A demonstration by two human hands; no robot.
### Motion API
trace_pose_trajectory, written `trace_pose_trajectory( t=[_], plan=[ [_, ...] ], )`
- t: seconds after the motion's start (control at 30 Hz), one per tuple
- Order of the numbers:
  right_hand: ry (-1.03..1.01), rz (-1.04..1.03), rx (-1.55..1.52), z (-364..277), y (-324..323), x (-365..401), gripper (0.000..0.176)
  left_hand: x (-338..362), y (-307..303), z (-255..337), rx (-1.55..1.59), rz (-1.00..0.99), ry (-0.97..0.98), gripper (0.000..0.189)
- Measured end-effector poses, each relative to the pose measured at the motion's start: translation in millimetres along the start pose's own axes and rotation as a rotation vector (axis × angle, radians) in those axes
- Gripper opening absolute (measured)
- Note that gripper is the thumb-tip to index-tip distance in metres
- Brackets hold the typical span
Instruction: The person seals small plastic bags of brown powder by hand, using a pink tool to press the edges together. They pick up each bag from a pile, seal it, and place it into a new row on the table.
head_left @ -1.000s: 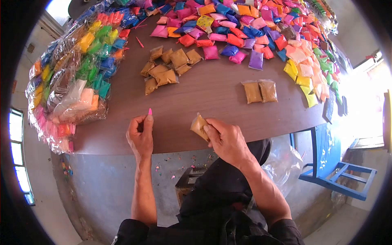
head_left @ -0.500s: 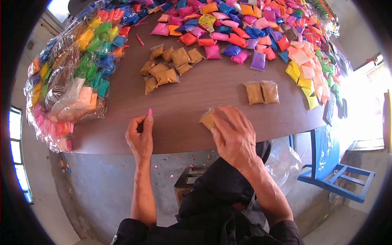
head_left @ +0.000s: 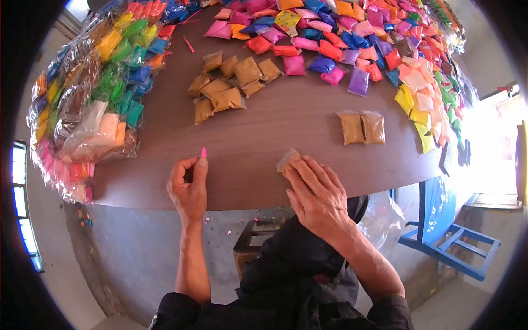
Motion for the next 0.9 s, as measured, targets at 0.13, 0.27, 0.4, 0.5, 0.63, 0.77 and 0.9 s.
trace_pose_trajectory(
  t=[0.13,0.27,0.4,0.5,0.63,0.77,0.9],
  plan=[
    [-0.018,0.033,0.025,-4,-1,-4,0.049,1,-1,0,-0.007,-0.009,0.022,0.017],
    [-0.041,0.083,0.047,-5,-9,-11,0.041,1,2,1,-0.030,-0.005,0.123,0.017],
    [-0.015,0.094,-0.005,-3,-7,-9,0.033,1,2,-1,-0.108,0.006,0.175,0.018],
    [-0.019,0.143,-0.023,-2,-3,-9,0.026,3,1,1,-0.087,-0.036,0.094,0.018],
    [-0.038,0.241,-0.063,4,10,-5,0.025,2,2,-5,-0.114,-0.025,0.141,0.017],
    [-0.009,0.301,-0.130,4,14,-2,0.024,0,4,-5,-0.178,-0.009,0.280,0.015],
    [0.011,0.337,-0.155,7,18,-1,0.025,12,16,11,-0.169,-0.075,0.283,0.011]
  ],
)
Point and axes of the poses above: each hand's wrist, its own x-axis away from the middle knuckle, its own y-axis out of the palm, z = x × y, the point moved 1 cm from there along -x, towards the middle knuckle, and after that the axes turned 5 degrees about -z, right-handed, at the moved point
